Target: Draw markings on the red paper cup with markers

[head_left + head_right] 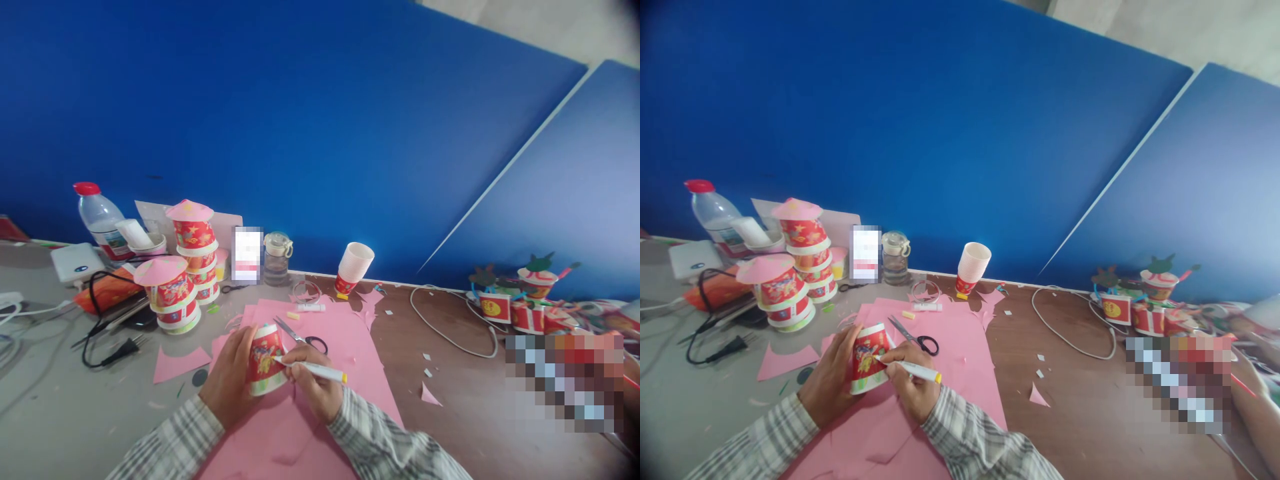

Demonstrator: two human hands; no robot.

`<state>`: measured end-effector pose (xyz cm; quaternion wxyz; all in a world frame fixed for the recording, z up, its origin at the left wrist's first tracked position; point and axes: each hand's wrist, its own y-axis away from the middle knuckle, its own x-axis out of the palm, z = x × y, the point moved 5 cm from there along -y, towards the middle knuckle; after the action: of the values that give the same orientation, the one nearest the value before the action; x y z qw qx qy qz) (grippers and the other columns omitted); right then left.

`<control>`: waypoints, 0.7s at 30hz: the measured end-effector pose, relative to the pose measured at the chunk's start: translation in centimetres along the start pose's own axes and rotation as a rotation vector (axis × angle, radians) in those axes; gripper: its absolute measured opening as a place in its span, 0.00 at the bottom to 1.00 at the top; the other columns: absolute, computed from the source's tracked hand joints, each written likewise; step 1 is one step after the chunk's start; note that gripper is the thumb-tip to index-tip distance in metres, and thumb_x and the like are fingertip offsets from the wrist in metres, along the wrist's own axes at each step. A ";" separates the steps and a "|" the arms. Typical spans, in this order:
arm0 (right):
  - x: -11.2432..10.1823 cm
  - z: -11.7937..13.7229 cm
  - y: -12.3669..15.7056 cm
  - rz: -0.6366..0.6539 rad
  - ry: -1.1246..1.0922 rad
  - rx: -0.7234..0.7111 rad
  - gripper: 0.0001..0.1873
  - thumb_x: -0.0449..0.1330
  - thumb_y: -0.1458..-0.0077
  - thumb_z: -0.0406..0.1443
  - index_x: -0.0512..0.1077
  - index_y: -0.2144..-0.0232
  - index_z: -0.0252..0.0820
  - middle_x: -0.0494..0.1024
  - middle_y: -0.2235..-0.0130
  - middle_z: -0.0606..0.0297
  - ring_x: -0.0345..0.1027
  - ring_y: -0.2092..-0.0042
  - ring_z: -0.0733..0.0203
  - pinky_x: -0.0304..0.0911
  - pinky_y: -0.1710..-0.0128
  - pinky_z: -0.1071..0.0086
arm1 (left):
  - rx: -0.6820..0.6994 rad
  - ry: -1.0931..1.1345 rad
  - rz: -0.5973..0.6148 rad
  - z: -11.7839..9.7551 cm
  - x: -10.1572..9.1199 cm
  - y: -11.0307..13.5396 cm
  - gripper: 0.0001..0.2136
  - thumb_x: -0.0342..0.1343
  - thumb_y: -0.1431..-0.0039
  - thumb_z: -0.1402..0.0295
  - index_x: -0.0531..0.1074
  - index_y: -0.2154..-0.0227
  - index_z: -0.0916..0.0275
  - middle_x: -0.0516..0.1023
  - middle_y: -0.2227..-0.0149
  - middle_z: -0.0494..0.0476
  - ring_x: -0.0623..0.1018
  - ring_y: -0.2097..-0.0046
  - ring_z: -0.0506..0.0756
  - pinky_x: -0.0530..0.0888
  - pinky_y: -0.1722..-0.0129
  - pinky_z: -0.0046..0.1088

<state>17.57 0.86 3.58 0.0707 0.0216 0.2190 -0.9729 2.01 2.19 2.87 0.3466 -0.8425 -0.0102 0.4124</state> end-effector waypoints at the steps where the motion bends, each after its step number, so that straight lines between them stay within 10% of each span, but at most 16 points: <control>1: 0.0 0.0 0.0 0.001 0.002 0.003 0.09 0.54 0.50 0.35 0.75 0.70 0.43 0.74 0.77 0.63 0.65 0.77 0.59 0.63 0.75 0.67 | -0.003 0.002 0.002 0.0 0.0 0.0 0.41 0.55 0.61 0.49 0.42 0.47 0.59 0.62 0.53 0.61 0.64 0.52 0.64 0.67 0.55 0.46; 21: -0.1 0.4 -0.1 0.012 -0.020 -0.002 0.11 0.54 0.49 0.37 0.76 0.70 0.41 0.74 0.77 0.62 0.65 0.78 0.60 0.62 0.76 0.68 | 0.008 -0.023 0.003 0.1 0.2 0.1 0.40 0.54 0.60 0.49 0.43 0.47 0.62 0.61 0.54 0.63 0.63 0.51 0.62 0.66 0.53 0.44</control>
<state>17.65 0.77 3.98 0.0789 0.0130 0.2189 -0.9725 1.99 2.22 2.60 0.3492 -0.8363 -0.0114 0.4225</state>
